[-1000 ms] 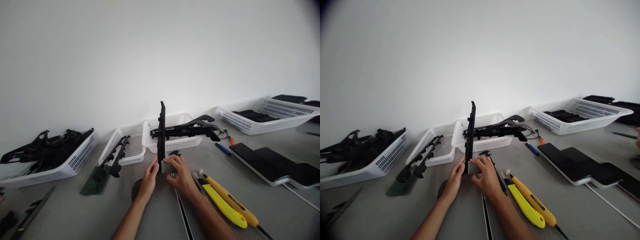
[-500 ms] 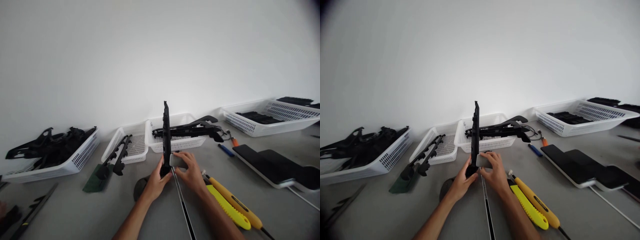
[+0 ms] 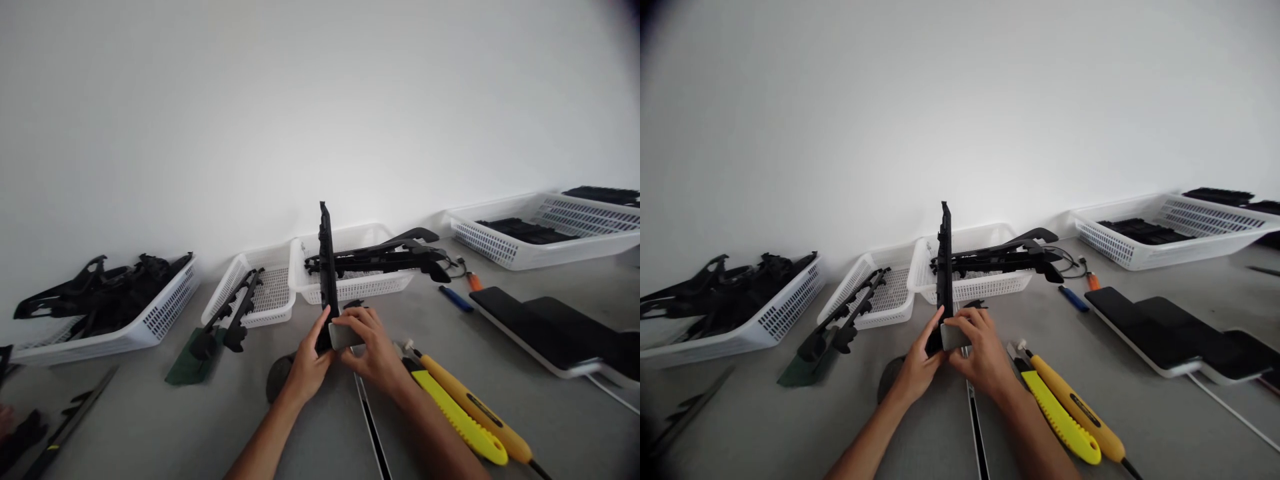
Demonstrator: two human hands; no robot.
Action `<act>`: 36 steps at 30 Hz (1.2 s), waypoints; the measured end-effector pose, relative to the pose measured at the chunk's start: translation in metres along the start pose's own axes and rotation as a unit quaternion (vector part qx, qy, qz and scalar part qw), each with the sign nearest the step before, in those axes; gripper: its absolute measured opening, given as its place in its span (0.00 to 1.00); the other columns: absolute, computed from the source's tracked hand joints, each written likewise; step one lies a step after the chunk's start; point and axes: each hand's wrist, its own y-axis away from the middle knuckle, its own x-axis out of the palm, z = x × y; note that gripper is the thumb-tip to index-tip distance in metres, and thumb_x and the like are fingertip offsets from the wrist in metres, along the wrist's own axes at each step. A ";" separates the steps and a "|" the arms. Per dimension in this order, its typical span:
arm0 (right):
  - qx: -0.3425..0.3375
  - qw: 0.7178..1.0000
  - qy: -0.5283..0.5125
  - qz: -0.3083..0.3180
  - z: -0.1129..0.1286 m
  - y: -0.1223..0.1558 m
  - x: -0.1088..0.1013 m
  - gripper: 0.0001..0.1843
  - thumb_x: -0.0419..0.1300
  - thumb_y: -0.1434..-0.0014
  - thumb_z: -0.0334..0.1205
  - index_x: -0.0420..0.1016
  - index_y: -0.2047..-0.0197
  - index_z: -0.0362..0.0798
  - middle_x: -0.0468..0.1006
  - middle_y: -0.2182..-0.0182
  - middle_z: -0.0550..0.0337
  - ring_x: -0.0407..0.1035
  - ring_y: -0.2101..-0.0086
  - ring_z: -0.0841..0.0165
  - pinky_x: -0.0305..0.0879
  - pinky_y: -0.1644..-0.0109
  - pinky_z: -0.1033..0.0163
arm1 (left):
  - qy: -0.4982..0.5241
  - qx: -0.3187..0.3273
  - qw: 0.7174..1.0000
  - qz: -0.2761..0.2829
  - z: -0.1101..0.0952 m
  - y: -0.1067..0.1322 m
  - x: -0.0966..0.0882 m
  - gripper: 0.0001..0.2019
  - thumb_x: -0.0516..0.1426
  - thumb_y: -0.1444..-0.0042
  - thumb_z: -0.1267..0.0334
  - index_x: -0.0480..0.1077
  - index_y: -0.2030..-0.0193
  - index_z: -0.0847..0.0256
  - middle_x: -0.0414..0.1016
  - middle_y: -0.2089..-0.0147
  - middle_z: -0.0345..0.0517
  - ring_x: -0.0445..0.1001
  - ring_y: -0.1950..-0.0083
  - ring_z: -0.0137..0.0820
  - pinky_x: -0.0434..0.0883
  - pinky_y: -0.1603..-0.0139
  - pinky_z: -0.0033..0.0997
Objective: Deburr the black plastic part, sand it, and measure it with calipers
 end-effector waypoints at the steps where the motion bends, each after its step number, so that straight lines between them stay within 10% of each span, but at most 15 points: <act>1: 0.006 1.000 0.007 -0.015 -0.002 0.000 0.000 0.31 0.62 0.50 0.26 0.80 0.43 0.55 0.77 0.47 0.53 0.68 0.47 0.53 0.68 0.39 0.45 | -0.001 -0.003 1.000 0.008 -0.001 0.000 0.000 0.37 0.65 0.36 0.60 0.61 0.21 0.50 0.64 0.19 0.48 0.60 0.18 0.45 0.57 0.18 0.50; 6: 0.051 0.994 0.022 -0.098 -0.006 -0.001 -0.003 0.29 0.62 0.45 0.32 0.78 0.39 0.55 0.76 0.49 0.52 0.70 0.47 0.52 0.67 0.37 0.41 | -0.008 -0.001 0.999 0.035 -0.004 0.001 0.009 0.36 0.65 0.36 0.62 0.63 0.22 0.53 0.70 0.23 0.48 0.67 0.22 0.46 0.59 0.19 0.53; 13: -0.032 0.998 -0.047 0.022 0.018 0.006 0.008 0.35 0.62 0.50 0.27 0.79 0.38 0.55 0.74 0.47 0.53 0.70 0.45 0.56 0.69 0.38 0.49 | 0.015 -0.009 1.000 -0.009 -0.001 0.000 0.010 0.34 0.64 0.44 0.68 0.73 0.29 0.56 0.77 0.29 0.52 0.71 0.25 0.49 0.62 0.21 0.55; 20: 0.039 0.997 -0.030 -0.052 0.001 0.005 0.003 0.30 0.64 0.47 0.31 0.80 0.40 0.54 0.73 0.46 0.52 0.70 0.45 0.54 0.69 0.37 0.46 | 0.026 -0.033 0.998 -0.042 -0.003 -0.003 0.000 0.41 0.68 0.43 0.61 0.64 0.23 0.57 0.78 0.29 0.52 0.76 0.29 0.49 0.69 0.25 0.54; 36: 0.026 0.997 -0.073 0.017 0.008 0.008 0.010 0.33 0.62 0.46 0.31 0.80 0.36 0.56 0.74 0.47 0.53 0.72 0.45 0.58 0.70 0.36 0.51 | -0.048 0.013 0.997 -0.056 0.000 0.002 0.004 0.41 0.59 0.46 0.75 0.65 0.24 0.55 0.78 0.30 0.51 0.81 0.35 0.46 0.77 0.35 0.47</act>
